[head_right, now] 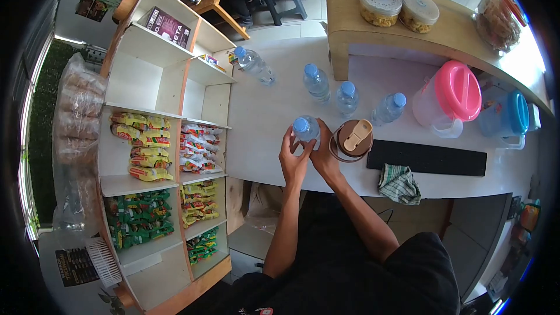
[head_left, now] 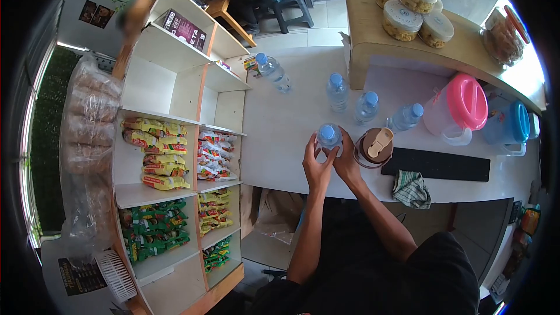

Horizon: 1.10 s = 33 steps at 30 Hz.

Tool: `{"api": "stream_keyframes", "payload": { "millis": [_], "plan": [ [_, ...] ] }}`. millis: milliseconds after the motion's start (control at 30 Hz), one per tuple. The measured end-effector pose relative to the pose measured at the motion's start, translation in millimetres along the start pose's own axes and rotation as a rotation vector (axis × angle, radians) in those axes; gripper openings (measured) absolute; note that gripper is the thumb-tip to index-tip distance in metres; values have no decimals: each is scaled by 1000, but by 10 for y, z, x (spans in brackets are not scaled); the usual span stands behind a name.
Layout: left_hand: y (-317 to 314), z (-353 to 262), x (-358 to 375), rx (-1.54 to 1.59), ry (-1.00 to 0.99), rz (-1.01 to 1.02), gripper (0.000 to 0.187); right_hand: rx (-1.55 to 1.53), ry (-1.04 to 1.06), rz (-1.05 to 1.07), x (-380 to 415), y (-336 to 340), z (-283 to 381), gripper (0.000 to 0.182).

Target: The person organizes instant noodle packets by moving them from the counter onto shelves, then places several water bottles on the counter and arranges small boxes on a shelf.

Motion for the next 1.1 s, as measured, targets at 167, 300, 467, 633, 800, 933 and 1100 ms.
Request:
{"api": "stream_keyframes", "payload": {
  "millis": [167,300,467,633,800,933,1100],
  "plan": [
    [56,219,119,65,78,30,67,-48,-67,76,30,-57,-68,77],
    [105,187,106,145,58,34,55,27,-116,70,31,-66,-100,76],
    [331,533,-18,417,142,102,45,199,-290,60,292,-178,-481,77],
    [857,776,-274,390,246,-16,45,74,-525,550,561,-264,36,59],
    [1244,1072,-869,370,217,-43,46,-169,-458,602,543,-432,599,42],
    [1416,836,-1401,412,97,-12,47,-130,-157,400,-298,-330,1631,34],
    [1467,555,-1753,454,62,1,45,233,216,175,-1682,-551,2082,39]
  ]
}}
Point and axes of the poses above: each hand's wrist, its own x-axis away from the middle knuckle, its own y-axis out of the back of the hand, z = x × y, the point moved 6 cm from there along -x, towards the middle knuckle, and after that the axes turned 7 degrees about z, right-handed, at the moved point
